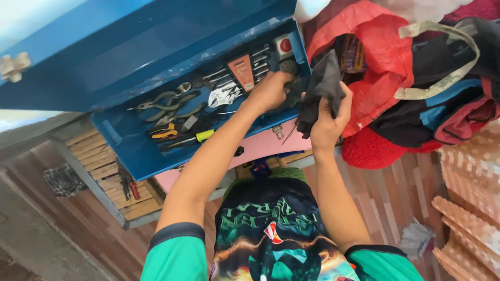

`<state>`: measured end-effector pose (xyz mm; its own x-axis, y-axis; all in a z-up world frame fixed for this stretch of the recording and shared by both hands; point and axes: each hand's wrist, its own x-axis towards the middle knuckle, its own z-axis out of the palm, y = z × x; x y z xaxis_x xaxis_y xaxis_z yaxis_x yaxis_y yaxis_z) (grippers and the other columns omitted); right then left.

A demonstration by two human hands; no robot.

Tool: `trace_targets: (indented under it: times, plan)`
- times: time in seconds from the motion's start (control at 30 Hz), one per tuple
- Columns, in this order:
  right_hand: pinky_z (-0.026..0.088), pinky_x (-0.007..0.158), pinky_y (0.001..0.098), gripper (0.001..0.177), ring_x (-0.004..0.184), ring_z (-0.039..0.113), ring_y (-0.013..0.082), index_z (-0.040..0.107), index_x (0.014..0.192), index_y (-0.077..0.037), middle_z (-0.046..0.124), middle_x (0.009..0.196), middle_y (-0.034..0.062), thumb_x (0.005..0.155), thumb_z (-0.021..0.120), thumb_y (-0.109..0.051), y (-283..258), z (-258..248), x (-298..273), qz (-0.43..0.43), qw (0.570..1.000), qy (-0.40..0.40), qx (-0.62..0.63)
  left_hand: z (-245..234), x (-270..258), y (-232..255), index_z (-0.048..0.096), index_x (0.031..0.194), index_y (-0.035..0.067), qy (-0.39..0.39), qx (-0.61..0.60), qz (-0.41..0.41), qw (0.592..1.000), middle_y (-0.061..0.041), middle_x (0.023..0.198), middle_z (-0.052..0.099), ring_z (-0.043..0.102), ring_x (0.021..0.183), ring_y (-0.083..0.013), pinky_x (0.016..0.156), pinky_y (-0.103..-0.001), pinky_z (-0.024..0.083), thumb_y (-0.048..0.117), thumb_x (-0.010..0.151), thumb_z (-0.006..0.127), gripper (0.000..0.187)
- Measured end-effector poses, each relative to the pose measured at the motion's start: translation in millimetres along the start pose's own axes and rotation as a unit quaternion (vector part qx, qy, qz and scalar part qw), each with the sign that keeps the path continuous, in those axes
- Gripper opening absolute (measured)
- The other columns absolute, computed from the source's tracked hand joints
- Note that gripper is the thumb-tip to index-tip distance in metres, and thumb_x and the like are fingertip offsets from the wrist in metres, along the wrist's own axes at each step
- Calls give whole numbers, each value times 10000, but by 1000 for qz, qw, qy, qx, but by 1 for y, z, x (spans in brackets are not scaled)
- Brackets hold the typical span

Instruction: Organizing and cleaning various hand tools into a metal toolbox

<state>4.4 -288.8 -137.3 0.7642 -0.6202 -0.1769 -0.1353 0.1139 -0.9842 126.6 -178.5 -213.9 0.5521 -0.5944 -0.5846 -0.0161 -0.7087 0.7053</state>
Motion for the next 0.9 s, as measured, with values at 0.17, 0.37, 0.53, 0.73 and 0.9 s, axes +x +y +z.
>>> trace_targets:
  times: [0.17, 0.37, 0.53, 0.73, 0.9]
  plan:
    - [608, 874, 391, 358, 970, 726, 269, 457, 1406, -6, 638, 1193, 127, 1134, 587, -199, -1, 2, 2, 32, 998, 22, 57, 10, 11, -14, 692, 1277, 223, -61, -19, 5, 998, -205, 1189, 686, 648, 1135, -415, 952, -499, 516, 150, 908, 674, 377]
    - [632, 919, 441, 364, 1009, 707, 271, 450, 1398, -10, 604, 1218, 110, 1129, 605, -201, -2, 1, 6, 34, 996, 10, 86, -18, -27, -17, 610, 1398, 130, 39, 105, 175, 978, -188, 1241, 619, 620, 1130, -404, 871, -595, 446, 68, 781, 685, 625]
    - [629, 907, 428, 293, 992, 710, 256, 504, 1323, -23, 649, 1155, 96, 1095, 635, -152, -12, 3, 11, 48, 998, 0, 44, -20, -46, -40, 685, 1197, 59, 48, 78, 97, 991, -179, 1214, 661, 638, 1145, -390, 903, -492, 540, -48, 801, 599, 420]
    - [551, 851, 407, 408, 958, 685, 346, 602, 1163, -2, 648, 1029, 187, 765, 689, 12, -40, 39, 42, -37, 886, -281, -368, 61, -8, -134, 747, 894, 63, -47, 215, -9, 975, -188, 938, 729, 716, 915, -393, 753, -498, 577, 115, 837, 681, 101]
    - [514, 912, 485, 382, 1059, 650, 438, 659, 1118, -32, 697, 1096, 242, 744, 583, -21, -6, 61, 72, 67, 720, -498, -479, 28, -25, -111, 721, 933, 94, -53, 172, 7, 984, -180, 972, 735, 697, 956, -381, 817, -467, 565, 250, 779, 730, 220]
